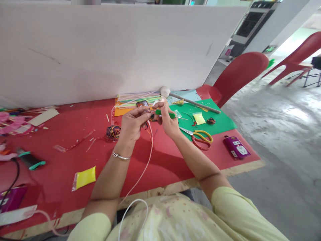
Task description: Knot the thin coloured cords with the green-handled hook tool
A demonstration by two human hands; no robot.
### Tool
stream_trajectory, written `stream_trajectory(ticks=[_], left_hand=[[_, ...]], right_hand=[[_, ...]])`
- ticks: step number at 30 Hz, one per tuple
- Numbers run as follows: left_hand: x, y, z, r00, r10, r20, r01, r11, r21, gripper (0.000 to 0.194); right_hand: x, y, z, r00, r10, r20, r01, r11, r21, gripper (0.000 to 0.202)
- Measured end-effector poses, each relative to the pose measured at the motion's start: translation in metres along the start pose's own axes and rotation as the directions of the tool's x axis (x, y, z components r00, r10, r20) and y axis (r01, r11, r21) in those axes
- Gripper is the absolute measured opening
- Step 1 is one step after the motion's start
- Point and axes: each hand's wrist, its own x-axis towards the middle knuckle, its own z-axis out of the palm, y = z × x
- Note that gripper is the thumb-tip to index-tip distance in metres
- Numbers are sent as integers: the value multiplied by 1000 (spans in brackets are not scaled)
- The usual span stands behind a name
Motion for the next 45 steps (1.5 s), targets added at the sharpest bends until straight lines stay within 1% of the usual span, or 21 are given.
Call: stream_trajectory(ticks=[2,3,6,11,13,14,16,18,20,23,25,27,30,33,34,36,38,40,43,45], left_hand=[[0,-2,0,1000,1,-3,-1,1000,5,29],[0,-2,1,1000,-1,-7,1,1000,6,29],[-2,-2,2,1000,-6,-13,6,1000,11,27],[-2,-1,3,1000,-2,17,1,999,32,24],[0,-5,2,999,43,-1,-42,997,58,24],[0,-7,2,996,87,-26,-85,993,81,24],[2,-13,2,978,195,-73,-183,971,152,25],[2,-18,2,957,274,-98,-246,941,232,26],[2,-21,2,945,308,-110,-265,918,294,27],[2,-25,1,924,353,-148,-282,889,361,31],[2,-26,0,910,383,-157,-296,868,398,33],[2,-29,0,910,384,-156,-295,864,408,34],[0,-32,4,920,349,-176,-271,894,357,35],[-4,-31,13,926,316,-206,-258,929,266,33],[-5,-29,15,933,293,-211,-245,943,225,32],[-7,-22,18,956,204,-209,-182,976,121,30],[-8,-12,16,982,101,-160,-97,995,29,29],[-7,0,10,998,-31,-50,29,999,-35,26],[-5,14,-2,985,-165,59,168,983,-68,23],[-3,19,-10,967,-225,117,233,970,-63,24]], right_hand=[[1,2,2,994,-108,-22,108,994,-32,57],[2,3,3,991,-132,-26,131,991,-34,60],[4,8,5,996,-82,-37,83,996,21,64],[6,8,7,999,-19,-40,24,992,126,64],[5,6,7,999,-10,-44,16,992,127,64],[5,5,7,999,-12,-53,18,994,110,64],[3,3,7,997,-27,-75,31,998,51,63],[2,3,6,995,-49,-86,48,999,-9,62],[2,5,6,995,-58,-76,56,998,-36,63],[0,8,7,996,-73,-56,72,997,-29,64],[-2,8,9,992,-108,-63,106,994,-34,63],[-6,7,11,983,-164,-86,158,985,-67,62],[-13,10,14,955,-272,-118,255,957,-137,60],[-15,18,15,914,-383,-133,356,915,-191,60],[-15,21,14,901,-412,-135,381,902,-204,61],[-12,25,11,885,-447,-129,415,884,-215,63],[-7,24,5,889,-451,-82,424,877,-225,66],[-2,18,-4,896,-444,15,434,865,-251,69],[4,3,-20,889,-425,172,457,849,-265,69],[6,-5,-28,884,-412,223,461,847,-263,67]])
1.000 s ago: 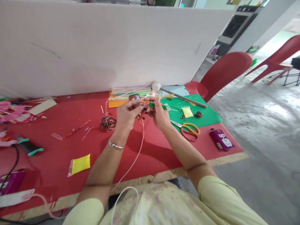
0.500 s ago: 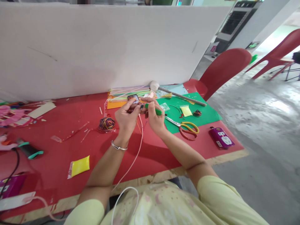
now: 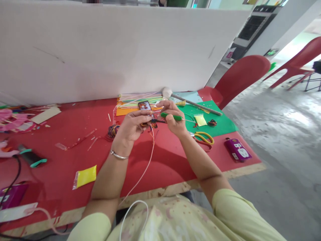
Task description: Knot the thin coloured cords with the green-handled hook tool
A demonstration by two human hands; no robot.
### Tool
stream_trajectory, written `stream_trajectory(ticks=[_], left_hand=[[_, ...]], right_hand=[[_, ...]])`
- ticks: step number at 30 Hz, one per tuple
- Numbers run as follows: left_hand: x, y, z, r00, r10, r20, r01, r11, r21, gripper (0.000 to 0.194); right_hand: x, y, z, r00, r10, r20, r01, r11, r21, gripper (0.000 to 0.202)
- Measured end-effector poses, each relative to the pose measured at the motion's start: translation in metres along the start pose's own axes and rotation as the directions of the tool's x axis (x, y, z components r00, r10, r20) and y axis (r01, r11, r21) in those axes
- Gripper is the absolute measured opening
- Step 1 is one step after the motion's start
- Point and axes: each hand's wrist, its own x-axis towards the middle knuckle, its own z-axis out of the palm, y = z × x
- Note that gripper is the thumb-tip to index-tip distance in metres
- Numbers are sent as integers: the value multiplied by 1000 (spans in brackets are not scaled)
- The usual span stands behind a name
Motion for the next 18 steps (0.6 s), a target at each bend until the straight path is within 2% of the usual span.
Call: stream_trajectory(ticks=[4,7,11,13,15,18], left_hand=[[1,3,-10,996,-47,77,47,999,7,24],[3,3,-13,990,-78,114,78,997,1,24],[5,3,-18,974,-134,180,134,991,12,23],[5,3,-18,965,-153,211,148,988,36,22],[3,3,-16,955,-166,245,152,986,76,21],[-3,1,-7,949,-133,286,94,985,145,17]], right_hand=[[4,-4,-13,1000,-10,27,10,1000,-9,66],[9,-7,-21,994,-48,93,52,998,-31,60],[16,-13,-34,961,-174,213,181,983,-14,41],[17,-15,-39,941,-214,261,215,976,22,37],[16,-15,-40,938,-172,301,152,985,87,41],[11,-9,-30,938,10,346,-63,988,143,57]])
